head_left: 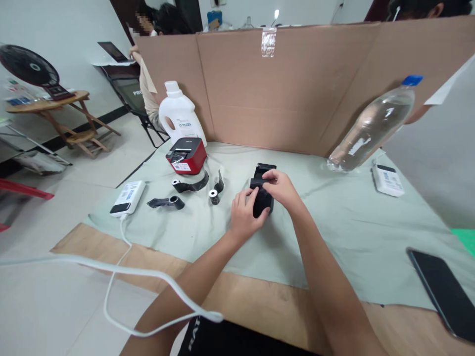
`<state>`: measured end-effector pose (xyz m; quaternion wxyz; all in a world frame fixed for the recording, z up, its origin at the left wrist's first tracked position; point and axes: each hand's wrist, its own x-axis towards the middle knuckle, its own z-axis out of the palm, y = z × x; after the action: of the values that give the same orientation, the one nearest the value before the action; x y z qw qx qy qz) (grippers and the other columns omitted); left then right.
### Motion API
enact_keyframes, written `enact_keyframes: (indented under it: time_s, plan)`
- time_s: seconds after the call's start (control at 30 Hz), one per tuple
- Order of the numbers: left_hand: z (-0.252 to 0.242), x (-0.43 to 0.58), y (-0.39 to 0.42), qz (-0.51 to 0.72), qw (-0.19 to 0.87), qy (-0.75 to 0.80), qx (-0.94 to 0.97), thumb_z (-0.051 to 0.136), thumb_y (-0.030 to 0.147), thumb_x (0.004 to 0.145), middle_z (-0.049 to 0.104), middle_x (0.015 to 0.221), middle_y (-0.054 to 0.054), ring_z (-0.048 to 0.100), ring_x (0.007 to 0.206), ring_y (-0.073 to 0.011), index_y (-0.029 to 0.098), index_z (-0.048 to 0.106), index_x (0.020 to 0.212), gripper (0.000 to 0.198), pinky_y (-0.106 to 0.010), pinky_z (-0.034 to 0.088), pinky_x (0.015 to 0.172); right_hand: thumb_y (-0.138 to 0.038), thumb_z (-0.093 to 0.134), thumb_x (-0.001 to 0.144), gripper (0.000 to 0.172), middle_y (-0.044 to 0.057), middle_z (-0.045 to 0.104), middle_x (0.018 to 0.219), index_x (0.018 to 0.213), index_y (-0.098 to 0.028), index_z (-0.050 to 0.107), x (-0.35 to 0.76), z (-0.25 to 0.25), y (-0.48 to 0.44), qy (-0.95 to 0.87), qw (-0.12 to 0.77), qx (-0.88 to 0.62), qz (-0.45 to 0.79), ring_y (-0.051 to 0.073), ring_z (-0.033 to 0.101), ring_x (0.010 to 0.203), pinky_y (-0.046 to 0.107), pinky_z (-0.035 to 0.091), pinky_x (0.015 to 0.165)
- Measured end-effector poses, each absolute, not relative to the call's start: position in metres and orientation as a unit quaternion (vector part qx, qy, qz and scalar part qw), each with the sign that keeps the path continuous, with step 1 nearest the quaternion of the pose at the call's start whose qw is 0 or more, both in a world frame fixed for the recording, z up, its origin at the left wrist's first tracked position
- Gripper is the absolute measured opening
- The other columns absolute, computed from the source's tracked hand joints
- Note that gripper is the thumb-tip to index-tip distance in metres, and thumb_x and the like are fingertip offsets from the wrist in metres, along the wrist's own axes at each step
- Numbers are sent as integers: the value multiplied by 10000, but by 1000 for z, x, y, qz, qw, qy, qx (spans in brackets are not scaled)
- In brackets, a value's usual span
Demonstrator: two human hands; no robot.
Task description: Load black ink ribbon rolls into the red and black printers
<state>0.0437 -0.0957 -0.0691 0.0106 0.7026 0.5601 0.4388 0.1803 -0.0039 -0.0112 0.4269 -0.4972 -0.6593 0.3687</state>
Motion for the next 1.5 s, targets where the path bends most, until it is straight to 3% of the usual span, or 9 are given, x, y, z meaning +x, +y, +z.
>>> enact_keyframes:
  time_s: [0.13,0.23,0.37,0.63,0.8,1.07,1.5]
  plan:
    - [-75,40,-90,410,35,589,695,684,465,907,562,1401,-186,547,1284,-347,238,455,1532,704,-514,451,1077,-202,616,621,276,68,745,923,881,-189,708,190,-21,20,-639,421,-511,393,232,682,810,421,566,817]
    - [-78,38,-87,395,48,597,697,660,468,927,600,1362,-165,559,1259,-336,257,452,1536,678,-500,452,1073,-198,606,639,327,69,747,935,939,-182,734,198,-33,26,-646,415,-498,404,231,682,831,420,569,832]
    - [-79,37,-87,384,46,590,709,648,434,933,622,1303,-147,586,1194,-311,257,503,1502,614,-467,464,1044,-182,588,666,382,65,730,993,995,-196,781,203,-38,25,-696,407,-491,331,225,659,874,416,553,881]
    - [-76,37,-88,385,50,576,719,657,380,922,611,1285,-151,580,1183,-300,225,586,1421,527,-450,472,1030,-170,612,711,343,66,710,959,985,-215,813,201,-44,29,-695,396,-520,301,256,646,898,470,504,954]
    - [-77,36,-88,383,54,574,722,659,369,921,606,1279,-138,579,1153,-289,243,634,1368,466,-443,488,1023,-191,633,732,302,61,751,1056,959,-266,817,207,-46,30,-715,374,-524,272,317,605,1068,575,423,1069]
    - [-78,37,-88,393,42,561,727,670,349,916,599,1275,-147,563,1123,-280,189,655,1326,441,-446,486,1031,-148,600,738,369,68,762,963,1038,-177,811,211,-32,25,-714,344,-527,306,213,668,861,381,534,893]
    - [-77,38,-88,385,50,567,727,664,338,915,586,1282,-149,549,1136,-281,188,661,1321,433,-442,472,1042,-56,563,792,388,100,771,1052,1108,-136,776,201,-23,17,-729,312,-550,261,213,693,928,358,532,938]
